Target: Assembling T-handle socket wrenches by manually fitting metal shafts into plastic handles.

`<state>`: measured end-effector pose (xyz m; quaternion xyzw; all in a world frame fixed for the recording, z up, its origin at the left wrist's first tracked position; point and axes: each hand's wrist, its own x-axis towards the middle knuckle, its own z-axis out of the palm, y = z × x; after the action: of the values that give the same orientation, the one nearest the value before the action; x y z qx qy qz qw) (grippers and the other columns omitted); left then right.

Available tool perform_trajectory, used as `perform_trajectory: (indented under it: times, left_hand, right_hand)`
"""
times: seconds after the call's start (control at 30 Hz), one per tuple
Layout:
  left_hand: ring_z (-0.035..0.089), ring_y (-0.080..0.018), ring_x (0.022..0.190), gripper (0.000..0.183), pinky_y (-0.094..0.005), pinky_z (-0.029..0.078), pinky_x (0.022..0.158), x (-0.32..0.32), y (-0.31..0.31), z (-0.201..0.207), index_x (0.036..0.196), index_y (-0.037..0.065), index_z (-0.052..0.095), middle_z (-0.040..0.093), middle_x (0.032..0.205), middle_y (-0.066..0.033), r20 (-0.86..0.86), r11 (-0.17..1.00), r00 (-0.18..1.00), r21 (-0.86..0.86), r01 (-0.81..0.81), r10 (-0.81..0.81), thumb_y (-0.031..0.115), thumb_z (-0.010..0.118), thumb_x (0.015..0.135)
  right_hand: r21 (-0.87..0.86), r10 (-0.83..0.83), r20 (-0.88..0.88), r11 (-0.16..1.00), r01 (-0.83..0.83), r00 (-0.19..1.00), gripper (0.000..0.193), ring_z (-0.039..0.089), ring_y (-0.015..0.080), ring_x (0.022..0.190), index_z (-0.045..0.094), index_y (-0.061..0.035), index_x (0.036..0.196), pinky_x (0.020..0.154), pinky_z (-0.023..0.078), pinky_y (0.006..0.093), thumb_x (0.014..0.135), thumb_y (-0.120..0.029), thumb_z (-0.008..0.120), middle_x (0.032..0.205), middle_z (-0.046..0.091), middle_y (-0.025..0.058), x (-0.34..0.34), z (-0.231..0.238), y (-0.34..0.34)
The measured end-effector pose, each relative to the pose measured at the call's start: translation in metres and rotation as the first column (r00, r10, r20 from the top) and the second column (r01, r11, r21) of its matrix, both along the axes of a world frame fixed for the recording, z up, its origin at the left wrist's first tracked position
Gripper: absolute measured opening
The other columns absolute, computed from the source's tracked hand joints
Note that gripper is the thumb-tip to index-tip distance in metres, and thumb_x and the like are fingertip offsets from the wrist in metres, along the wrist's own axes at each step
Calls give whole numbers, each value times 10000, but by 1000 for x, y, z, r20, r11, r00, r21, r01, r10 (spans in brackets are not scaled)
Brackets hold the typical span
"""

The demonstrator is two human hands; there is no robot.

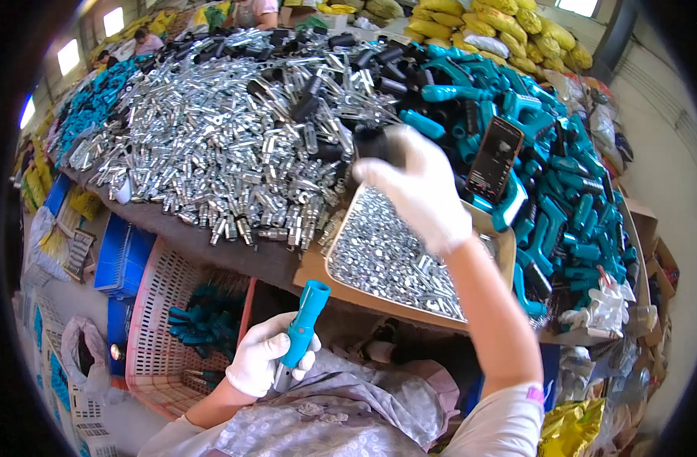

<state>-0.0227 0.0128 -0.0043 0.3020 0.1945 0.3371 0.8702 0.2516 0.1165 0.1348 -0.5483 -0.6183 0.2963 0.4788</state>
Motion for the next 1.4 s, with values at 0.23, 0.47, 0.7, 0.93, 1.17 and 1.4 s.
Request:
perform_trajectory:
  times: [0.23, 0.47, 0.7, 0.93, 1.17, 1.4]
  left_hand:
    - [655, -199, 863, 572, -301, 549, 701, 30, -11, 7, 1385, -94, 464, 634, 1122, -179, -175, 958, 946, 34, 284, -274, 264, 623, 969]
    - [649, -194, 872, 576, -292, 548, 701, 42, -27, 4, 1402, -92, 439, 631, 1090, -158, -129, 918, 910, -100, 384, -394, 260, 612, 980]
    - [633, -173, 842, 566, -284, 532, 685, 52, -31, -2, 1398, -88, 445, 633, 1053, -153, -85, 925, 930, -171, 340, -357, 274, 600, 991]
    - [710, -302, 926, 666, -366, 535, 796, 67, -28, 19, 1376, 47, 535, 691, 1022, -198, -602, 483, 791, 728, 487, 110, 461, 713, 887]
    - [707, -312, 795, 540, -356, 539, 716, 75, -36, 32, 1245, 59, 629, 700, 897, -174, -628, 405, 768, 740, 537, 127, 353, 799, 825]
    - [720, -295, 813, 562, -353, 542, 712, 78, -40, 22, 1252, 65, 626, 707, 911, -170, -642, 397, 762, 723, 566, 81, 391, 792, 825]
  right_hand:
    - [-164, -178, -619, 982, 96, 765, 611, 516, 161, 1121, 463, -5, 1404, 1014, 417, 321, 881, -206, 708, 1213, 533, 58, -27, -92, -152]
    - [-166, -249, -616, 968, 186, 747, 677, 625, 202, 1008, 433, 9, 1416, 917, 494, 336, 859, -268, 699, 1107, 623, 138, -12, -113, -181]
    - [-246, -126, -666, 968, -57, 735, 647, 611, 199, 1083, 406, -35, 1452, 952, 505, 349, 874, -121, 684, 1204, 612, 150, -31, -129, -208]
    - [82, 38, 366, 994, -73, 930, 444, 626, 337, 976, 639, -65, 1180, 849, 515, 415, 807, -274, 756, 1063, 649, 141, 6, -90, -221]
    - [388, -621, 442, 783, 485, 648, 111, 650, 311, 775, 687, -32, 851, 715, 520, 369, 778, 48, 661, 818, 660, 132, 125, -85, -238]
    - [410, -785, 576, 517, 751, 227, 85, 656, 339, 836, 699, -50, 885, 762, 518, 404, 858, -120, 657, 883, 680, 137, 249, -131, -276]
